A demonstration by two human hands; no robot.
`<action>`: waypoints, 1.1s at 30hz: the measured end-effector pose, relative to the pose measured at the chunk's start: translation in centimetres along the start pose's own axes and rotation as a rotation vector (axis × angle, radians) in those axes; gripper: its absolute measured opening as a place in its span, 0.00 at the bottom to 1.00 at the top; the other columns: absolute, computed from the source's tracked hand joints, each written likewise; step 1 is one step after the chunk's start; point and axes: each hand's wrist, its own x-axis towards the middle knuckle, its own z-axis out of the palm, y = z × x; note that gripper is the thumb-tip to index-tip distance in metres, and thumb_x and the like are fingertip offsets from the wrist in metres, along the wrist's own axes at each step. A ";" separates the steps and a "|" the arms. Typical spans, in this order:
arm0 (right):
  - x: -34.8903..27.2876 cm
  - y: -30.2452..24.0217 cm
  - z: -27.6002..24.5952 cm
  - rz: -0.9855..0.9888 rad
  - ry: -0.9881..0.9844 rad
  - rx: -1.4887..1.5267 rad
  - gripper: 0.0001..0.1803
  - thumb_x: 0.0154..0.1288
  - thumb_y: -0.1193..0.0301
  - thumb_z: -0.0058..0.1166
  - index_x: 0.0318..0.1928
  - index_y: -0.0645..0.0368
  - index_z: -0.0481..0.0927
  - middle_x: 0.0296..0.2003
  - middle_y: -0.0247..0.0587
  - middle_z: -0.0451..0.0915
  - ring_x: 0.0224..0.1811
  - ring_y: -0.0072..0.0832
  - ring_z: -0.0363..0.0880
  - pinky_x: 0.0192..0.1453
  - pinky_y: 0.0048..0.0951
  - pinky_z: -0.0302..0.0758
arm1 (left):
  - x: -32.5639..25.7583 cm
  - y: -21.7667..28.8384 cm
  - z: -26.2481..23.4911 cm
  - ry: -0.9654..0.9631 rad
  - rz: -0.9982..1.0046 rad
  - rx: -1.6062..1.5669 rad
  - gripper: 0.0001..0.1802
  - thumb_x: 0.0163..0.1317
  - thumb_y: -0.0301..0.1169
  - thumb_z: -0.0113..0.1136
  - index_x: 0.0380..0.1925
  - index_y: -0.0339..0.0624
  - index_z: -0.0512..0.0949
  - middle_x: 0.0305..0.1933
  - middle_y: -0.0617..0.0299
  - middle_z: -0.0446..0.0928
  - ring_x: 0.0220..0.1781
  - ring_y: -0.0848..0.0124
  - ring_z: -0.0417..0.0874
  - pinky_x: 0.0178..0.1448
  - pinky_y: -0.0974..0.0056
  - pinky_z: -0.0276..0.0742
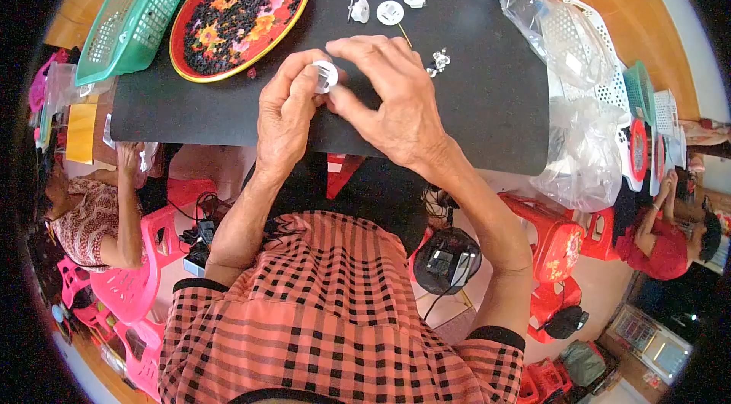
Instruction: The person assembles small plastic and metal components into a white circular plastic housing unit at a table, using a screwdriver to secure the parts.
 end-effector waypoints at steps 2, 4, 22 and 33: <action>0.3 0.1 0.7 -0.102 0.021 -0.124 0.23 0.43 0.70 0.63 0.45 0.55 0.77 0.39 0.35 0.75 0.41 0.33 0.72 0.44 0.34 0.67 | 0.0 -0.3 0.0 0.065 0.068 0.018 0.14 0.69 0.31 0.43 0.52 0.38 0.68 0.40 0.61 0.77 0.36 0.79 0.76 0.41 0.75 0.72; 0.9 0.3 0.1 -0.112 -0.020 -0.166 0.23 0.43 0.70 0.63 0.44 0.55 0.77 0.38 0.34 0.74 0.40 0.33 0.71 0.43 0.34 0.66 | 0.4 0.5 1.0 0.128 0.077 0.059 0.11 0.69 0.26 0.42 0.47 0.35 0.69 0.33 0.64 0.74 0.31 0.79 0.75 0.38 0.73 0.73; 3.9 1.7 0.7 -0.319 -0.163 -0.159 0.22 0.40 0.67 0.64 0.39 0.59 0.77 0.34 0.34 0.73 0.37 0.32 0.71 0.41 0.34 0.64 | 0.7 2.0 0.7 0.139 0.055 0.092 0.18 0.69 0.33 0.44 0.57 0.38 0.65 0.34 0.69 0.69 0.33 0.83 0.69 0.35 0.77 0.65; 3.9 3.0 0.7 -0.328 -0.008 0.071 0.22 0.38 0.70 0.66 0.40 0.57 0.80 0.39 0.35 0.77 0.40 0.32 0.73 0.43 0.32 0.68 | 1.6 1.9 0.0 -0.002 -0.245 -0.626 0.20 0.70 0.39 0.41 0.49 0.32 0.69 0.44 0.53 0.75 0.46 0.67 0.78 0.49 0.65 0.76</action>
